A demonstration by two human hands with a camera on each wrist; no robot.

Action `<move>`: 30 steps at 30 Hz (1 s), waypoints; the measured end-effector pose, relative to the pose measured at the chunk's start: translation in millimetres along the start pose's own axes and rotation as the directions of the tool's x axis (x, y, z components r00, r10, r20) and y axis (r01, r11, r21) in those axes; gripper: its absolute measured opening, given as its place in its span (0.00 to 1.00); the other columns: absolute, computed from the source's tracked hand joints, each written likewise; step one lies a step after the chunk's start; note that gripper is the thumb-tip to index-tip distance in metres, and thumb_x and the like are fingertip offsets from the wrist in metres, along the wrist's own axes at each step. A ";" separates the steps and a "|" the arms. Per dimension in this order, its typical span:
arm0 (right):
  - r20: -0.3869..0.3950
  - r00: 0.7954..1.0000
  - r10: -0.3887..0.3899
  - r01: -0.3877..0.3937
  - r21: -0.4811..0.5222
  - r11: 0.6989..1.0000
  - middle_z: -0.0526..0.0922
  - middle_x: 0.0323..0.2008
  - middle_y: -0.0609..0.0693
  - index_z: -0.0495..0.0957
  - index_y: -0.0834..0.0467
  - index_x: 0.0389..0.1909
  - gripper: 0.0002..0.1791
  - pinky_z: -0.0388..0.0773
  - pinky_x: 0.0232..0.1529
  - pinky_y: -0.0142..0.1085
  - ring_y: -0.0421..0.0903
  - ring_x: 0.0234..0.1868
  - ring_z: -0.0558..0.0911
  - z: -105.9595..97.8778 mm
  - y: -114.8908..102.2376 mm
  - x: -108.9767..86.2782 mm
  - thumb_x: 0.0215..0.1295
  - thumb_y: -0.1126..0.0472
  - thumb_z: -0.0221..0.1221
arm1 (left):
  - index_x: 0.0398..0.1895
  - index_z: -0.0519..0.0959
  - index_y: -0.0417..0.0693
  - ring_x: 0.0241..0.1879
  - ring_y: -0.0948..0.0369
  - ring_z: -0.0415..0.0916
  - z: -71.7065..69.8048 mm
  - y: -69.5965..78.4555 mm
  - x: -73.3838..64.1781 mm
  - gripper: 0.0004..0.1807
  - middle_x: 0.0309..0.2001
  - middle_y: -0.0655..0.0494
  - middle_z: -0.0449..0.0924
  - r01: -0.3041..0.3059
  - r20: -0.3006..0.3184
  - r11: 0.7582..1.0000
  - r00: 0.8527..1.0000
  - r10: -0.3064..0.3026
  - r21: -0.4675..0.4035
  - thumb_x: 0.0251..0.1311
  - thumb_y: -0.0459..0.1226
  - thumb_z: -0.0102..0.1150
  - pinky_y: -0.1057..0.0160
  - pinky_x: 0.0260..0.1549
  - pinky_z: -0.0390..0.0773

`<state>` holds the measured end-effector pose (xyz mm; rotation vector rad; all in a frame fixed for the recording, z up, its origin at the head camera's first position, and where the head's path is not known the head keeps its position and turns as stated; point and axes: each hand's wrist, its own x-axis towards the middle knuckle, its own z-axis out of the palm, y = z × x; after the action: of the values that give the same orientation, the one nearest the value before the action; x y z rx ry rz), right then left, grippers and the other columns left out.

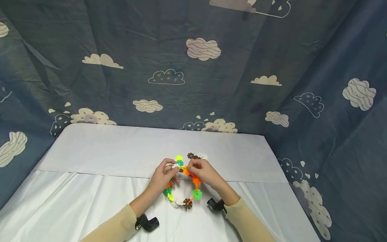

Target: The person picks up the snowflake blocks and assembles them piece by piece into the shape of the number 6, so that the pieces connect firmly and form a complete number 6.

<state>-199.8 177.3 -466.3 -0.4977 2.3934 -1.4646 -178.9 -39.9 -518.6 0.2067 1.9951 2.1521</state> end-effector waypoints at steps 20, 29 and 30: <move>0.167 0.986 0.012 -0.022 0.061 0.998 0.73 0.29 0.46 0.78 0.62 0.33 0.12 0.71 0.35 0.32 0.42 0.30 0.71 -8.5 -2.9 0.5 0.77 0.62 0.53 | 0.60 0.82 0.39 0.17 0.64 0.72 -4.5 -1.0 1.1 0.23 0.19 0.58 0.84 0.113 0.038 0.990 0.993 -0.110 -0.085 0.74 0.47 0.65 0.71 0.18 0.72; 0.199 0.980 -0.020 0.003 0.083 0.997 0.71 0.28 0.46 0.77 0.64 0.33 0.13 0.69 0.36 0.32 0.42 0.30 0.70 -9.7 1.9 -0.1 0.79 0.63 0.53 | 0.61 0.83 0.40 0.15 0.65 0.67 -4.6 1.3 0.5 0.22 0.19 0.58 0.83 0.106 0.039 0.993 0.994 -0.104 -0.054 0.72 0.45 0.67 0.71 0.16 0.69; 0.203 0.979 -0.017 0.002 0.075 0.997 0.71 0.27 0.46 0.77 0.64 0.33 0.13 0.69 0.34 0.31 0.41 0.29 0.70 -10.1 1.6 -0.5 0.79 0.63 0.53 | 0.61 0.83 0.41 0.15 0.65 0.66 -4.7 1.8 0.6 0.22 0.19 0.58 0.83 0.096 0.041 0.995 0.995 -0.095 -0.039 0.72 0.45 0.67 0.71 0.16 0.69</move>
<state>-203.8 186.2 -463.3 -0.6107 2.1725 -1.4265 -180.7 -44.4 -517.2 0.1436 1.8981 2.1108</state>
